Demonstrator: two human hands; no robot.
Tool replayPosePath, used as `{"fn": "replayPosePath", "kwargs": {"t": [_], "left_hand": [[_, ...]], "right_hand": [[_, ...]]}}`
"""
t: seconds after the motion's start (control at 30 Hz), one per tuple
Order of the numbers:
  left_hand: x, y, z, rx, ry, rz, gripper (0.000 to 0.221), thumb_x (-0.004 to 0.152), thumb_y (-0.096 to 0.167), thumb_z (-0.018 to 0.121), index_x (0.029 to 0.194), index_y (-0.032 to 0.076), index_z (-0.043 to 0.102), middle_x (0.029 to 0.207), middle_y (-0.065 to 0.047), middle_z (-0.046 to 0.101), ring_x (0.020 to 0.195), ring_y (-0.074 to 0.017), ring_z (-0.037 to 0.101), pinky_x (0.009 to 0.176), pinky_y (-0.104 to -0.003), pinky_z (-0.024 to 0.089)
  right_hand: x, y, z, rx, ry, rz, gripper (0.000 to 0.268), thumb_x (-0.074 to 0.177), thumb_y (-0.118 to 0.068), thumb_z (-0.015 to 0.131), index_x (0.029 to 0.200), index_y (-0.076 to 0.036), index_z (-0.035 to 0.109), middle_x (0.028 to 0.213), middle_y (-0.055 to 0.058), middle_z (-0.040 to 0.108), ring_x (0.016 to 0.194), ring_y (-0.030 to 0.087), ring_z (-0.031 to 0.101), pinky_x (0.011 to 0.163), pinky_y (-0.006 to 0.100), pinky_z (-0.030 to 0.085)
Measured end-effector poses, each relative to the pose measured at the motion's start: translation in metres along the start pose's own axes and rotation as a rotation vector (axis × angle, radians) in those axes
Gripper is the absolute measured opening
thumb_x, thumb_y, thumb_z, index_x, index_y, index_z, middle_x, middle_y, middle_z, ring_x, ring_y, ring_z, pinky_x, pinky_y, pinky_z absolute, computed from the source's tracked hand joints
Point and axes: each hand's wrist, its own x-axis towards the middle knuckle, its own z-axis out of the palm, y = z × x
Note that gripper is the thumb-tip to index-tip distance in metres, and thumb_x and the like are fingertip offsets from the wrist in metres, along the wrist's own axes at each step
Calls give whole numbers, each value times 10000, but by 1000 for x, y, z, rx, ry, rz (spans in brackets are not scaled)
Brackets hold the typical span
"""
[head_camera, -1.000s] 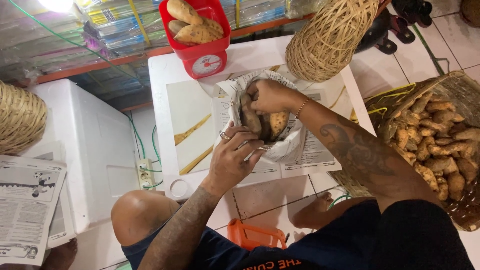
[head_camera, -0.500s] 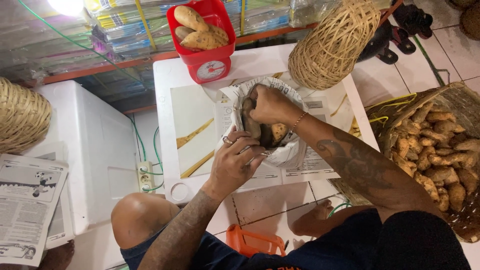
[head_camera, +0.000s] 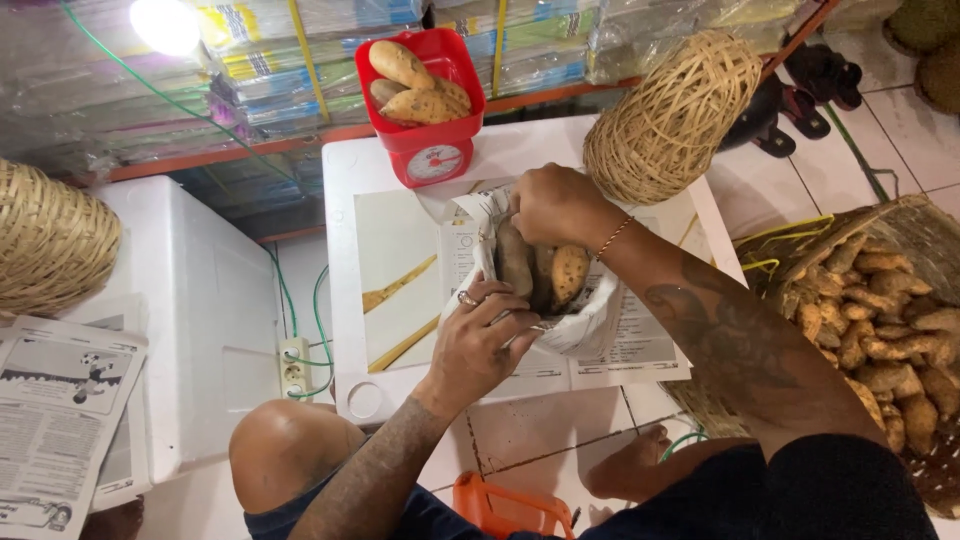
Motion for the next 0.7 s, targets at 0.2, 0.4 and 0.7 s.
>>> {"fn": "replayPosePath", "kwargs": {"t": [0.2,0.4,0.7], "left_hand": [[-3,-1,3,7,13,6,143,959,270,705,880,162,757,859,-29,681,920,-268,706,939,-415,579],[-12,-7,1,-12,-199,-28,126,889,125,812,952,93,708,1039,-75,668,1071,-298,641,1126,-576,456],[-9,-5,-2,-26,-205,-19,86,902,86,792,957,78,726,1037,-81,664,1094,-313,626,1080,-550,482]], "right_hand": [[34,-12,-43,55,343,-118,244,869,-299,633,962,-120,770,905,156,760,938,406,730,825,543,588],[99,-28,-33,63,523,-402,543,790,-308,806,1248,-66,645,1168,129,681,1026,346,645,875,505,533],[126,-40,-17,-25,471,-387,635,785,-311,775,1356,-77,625,1315,163,667,1155,352,629,1030,518,448]]}}
